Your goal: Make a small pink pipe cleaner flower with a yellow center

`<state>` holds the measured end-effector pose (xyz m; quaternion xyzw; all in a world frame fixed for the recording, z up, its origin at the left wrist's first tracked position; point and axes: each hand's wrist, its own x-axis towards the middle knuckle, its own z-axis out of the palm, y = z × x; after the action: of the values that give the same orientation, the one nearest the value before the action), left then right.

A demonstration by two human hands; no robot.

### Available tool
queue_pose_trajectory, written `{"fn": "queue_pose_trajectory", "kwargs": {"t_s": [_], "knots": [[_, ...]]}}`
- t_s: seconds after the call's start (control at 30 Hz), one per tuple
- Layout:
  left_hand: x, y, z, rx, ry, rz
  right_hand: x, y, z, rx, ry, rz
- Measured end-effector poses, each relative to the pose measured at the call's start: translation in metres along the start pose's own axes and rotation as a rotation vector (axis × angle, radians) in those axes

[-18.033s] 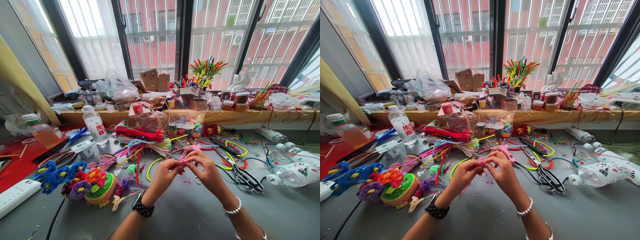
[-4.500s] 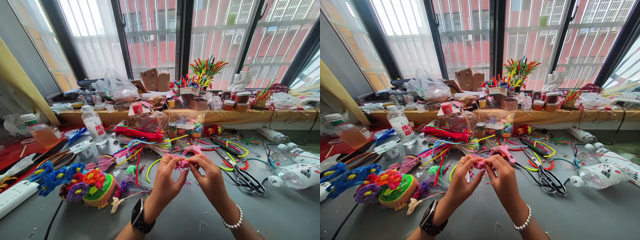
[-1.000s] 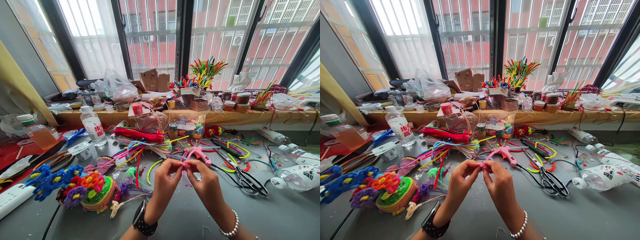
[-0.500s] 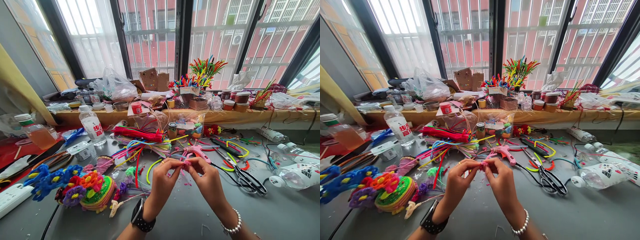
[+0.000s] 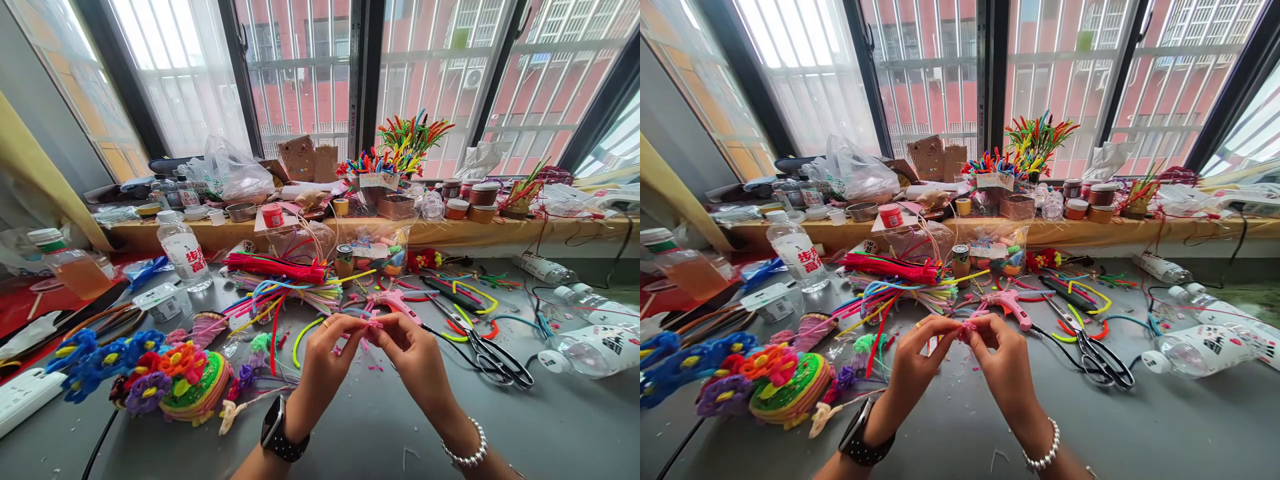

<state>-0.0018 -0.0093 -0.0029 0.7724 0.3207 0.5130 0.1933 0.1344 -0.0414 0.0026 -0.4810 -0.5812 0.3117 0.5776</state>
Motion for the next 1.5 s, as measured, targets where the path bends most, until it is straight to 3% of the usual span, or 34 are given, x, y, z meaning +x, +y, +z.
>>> {"fn": "queue_pose_trajectory", "kwargs": {"t_s": [0.2, 0.37, 0.6, 0.73, 0.87, 1.03, 1.13, 1.27, 1.5], "knots": [[0.000, 0.000, 0.003, -0.211, -0.104, -0.235, -0.002, -0.003, 0.001, -0.188, 0.046, -0.155], [0.000, 0.003, 0.004, -0.346, -0.095, -0.282, -0.003, 0.000, 0.002, -0.418, 0.151, -0.313], [-0.001, 0.001, 0.007, -0.350, -0.085, -0.289, -0.002, 0.003, 0.001, -0.523, 0.130, -0.491], [0.000, -0.002, 0.008, -0.474, -0.095, -0.367, -0.001, 0.004, -0.001, -0.483, 0.079, -0.507], [0.003, 0.000, 0.005, -0.579, -0.098, -0.434, 0.000, 0.002, -0.001, -0.377, 0.025, -0.401], [0.006, 0.006, 0.001, -0.722, -0.082, -0.600, 0.003, 0.004, -0.002, 0.018, 0.066, -0.042], [0.006, 0.006, 0.000, -0.882, -0.119, -0.677, 0.006, 0.006, -0.002, 0.247, -0.004, 0.103], [0.007, 0.006, -0.002, -1.049, -0.183, -0.748, 0.006, 0.006, -0.001, 0.406, -0.004, 0.214], [0.010, 0.007, -0.004, -1.134, -0.200, -0.801, 0.004, -0.001, 0.000, 0.656, -0.015, 0.367]]}}
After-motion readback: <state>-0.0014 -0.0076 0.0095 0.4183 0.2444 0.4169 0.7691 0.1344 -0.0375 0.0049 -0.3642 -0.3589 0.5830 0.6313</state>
